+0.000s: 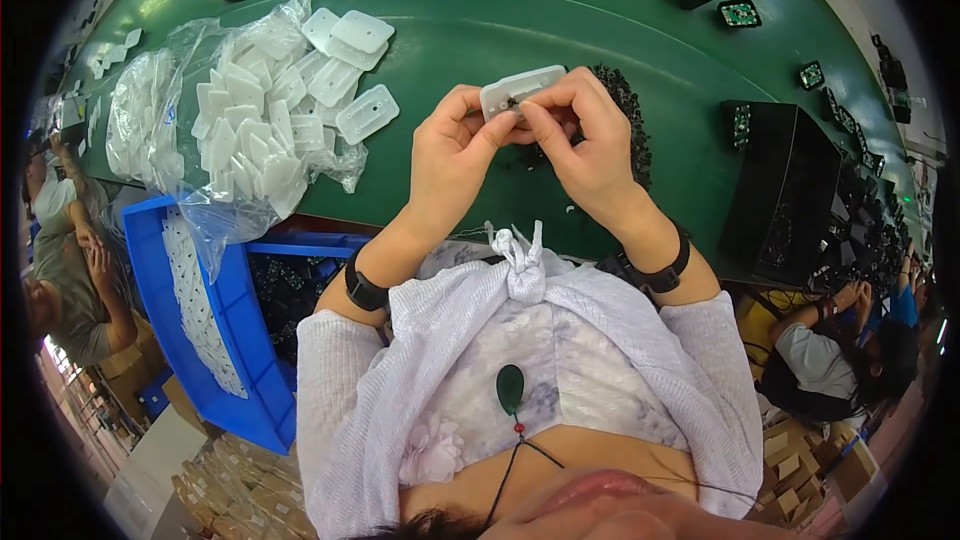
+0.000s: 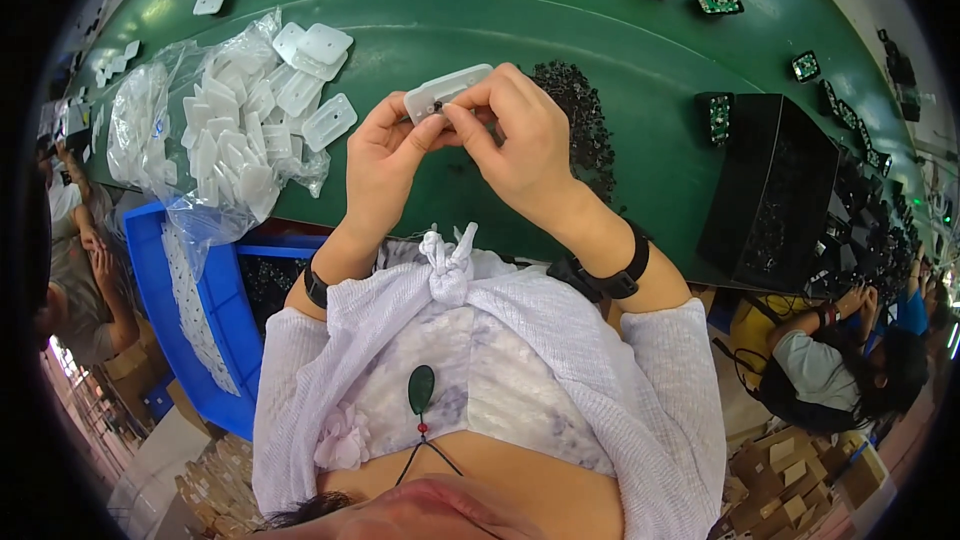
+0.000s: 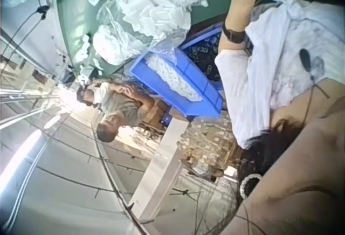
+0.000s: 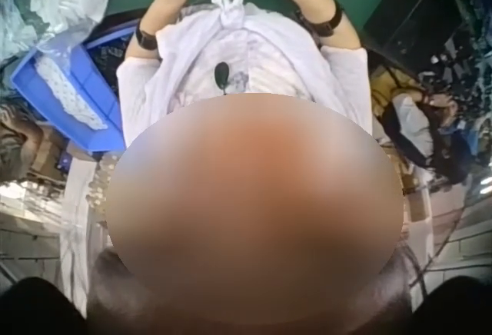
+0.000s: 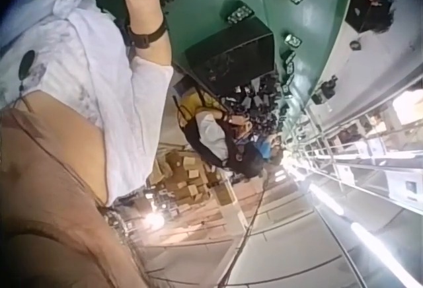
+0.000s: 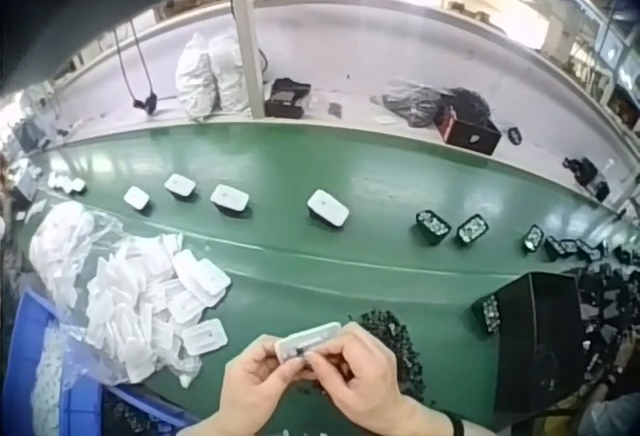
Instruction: Assembling small electronic components on a factory production line.
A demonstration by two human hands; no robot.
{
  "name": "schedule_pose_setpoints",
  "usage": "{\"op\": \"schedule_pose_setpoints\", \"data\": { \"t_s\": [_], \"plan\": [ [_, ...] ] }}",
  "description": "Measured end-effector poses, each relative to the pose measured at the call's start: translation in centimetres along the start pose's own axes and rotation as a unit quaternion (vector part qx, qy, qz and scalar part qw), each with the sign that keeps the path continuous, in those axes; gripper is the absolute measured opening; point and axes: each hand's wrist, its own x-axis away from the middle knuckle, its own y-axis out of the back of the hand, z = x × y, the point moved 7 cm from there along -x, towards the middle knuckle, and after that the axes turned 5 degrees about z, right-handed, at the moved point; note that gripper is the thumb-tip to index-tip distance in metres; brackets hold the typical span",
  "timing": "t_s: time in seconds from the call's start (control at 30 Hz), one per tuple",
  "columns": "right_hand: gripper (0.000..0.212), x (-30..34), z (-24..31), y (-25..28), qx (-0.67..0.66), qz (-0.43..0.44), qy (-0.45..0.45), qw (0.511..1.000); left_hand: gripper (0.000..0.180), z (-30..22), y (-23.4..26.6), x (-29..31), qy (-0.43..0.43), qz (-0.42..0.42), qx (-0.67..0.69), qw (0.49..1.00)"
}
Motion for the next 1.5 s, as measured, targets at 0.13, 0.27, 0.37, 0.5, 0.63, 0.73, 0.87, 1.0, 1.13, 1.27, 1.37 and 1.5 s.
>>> {"op": "schedule_pose_setpoints", "data": {
  "t_s": [0.13, 0.27, 0.37, 0.5, 0.63, 0.73, 0.87, 1.0, 1.13, 1.27, 1.37, 1.5],
  "plan": [
    [0.008, -0.1, 0.5, -0.3, 0.081, 0.001, 0.007, 0.997, 0.010, -0.3, 0.1, 0.3, -0.046, -0.013, -0.010, 0.999],
    [0.008, 0.6, -1.8, -1.0, -0.055, 0.010, -0.100, 0.993, 0.006, -1.8, -0.2, 0.6, -0.126, -0.002, -0.142, 0.982],
    [0.009, 0.9, -2.1, -1.5, -0.095, 0.001, -0.109, 0.990, 0.006, -2.2, -0.2, 0.5, -0.158, 0.003, -0.196, 0.968],
    [0.018, 0.8, 0.2, -1.4, 0.151, 0.014, 0.090, 0.984, 0.006, -1.7, 0.4, 0.6, -0.134, -0.005, -0.158, 0.978],
    [0.028, 0.6, 0.4, 1.4, 0.065, -0.061, -0.014, 0.996, 0.010, -0.9, 1.0, 0.7, -0.039, 0.003, -0.044, 0.998],
    [0.032, 0.0, 0.2, 0.3, 0.032, 0.068, -0.057, 0.996, 0.011, -0.5, 0.8, 0.7, -0.021, 0.021, -0.038, 0.999],
    [0.021, 0.9, -3.1, -1.2, -0.174, 0.154, -0.261, 0.937, 0.010, -0.3, 0.6, 0.9, -0.010, 0.057, -0.081, 0.995],
    [0.019, 0.7, -2.8, -1.3, -0.229, 0.142, -0.236, 0.934, 0.014, -0.5, 0.8, 1.4, -0.009, 0.081, -0.076, 0.994],
    [0.035, 1.7, -3.9, -3.7, -0.291, 0.108, -0.175, 0.934, 0.026, -0.2, 3.2, 1.9, 0.036, 0.058, -0.047, 0.997],
    [0.057, 4.2, -1.2, -6.9, -0.086, 0.194, 0.058, 0.975, 0.029, -1.3, 11.0, 3.0, -0.021, -0.151, -0.097, 0.984],
    [0.062, 6.8, -0.5, -10.6, -0.002, 0.269, 0.113, 0.956, 0.029, -1.8, 12.4, 3.2, -0.031, -0.194, -0.111, 0.974],
    [0.063, 4.9, -2.0, -8.8, 0.094, 0.157, 0.076, 0.980, 0.028, -1.3, 11.3, 3.0, -0.048, -0.181, -0.094, 0.978]
  ]
}}
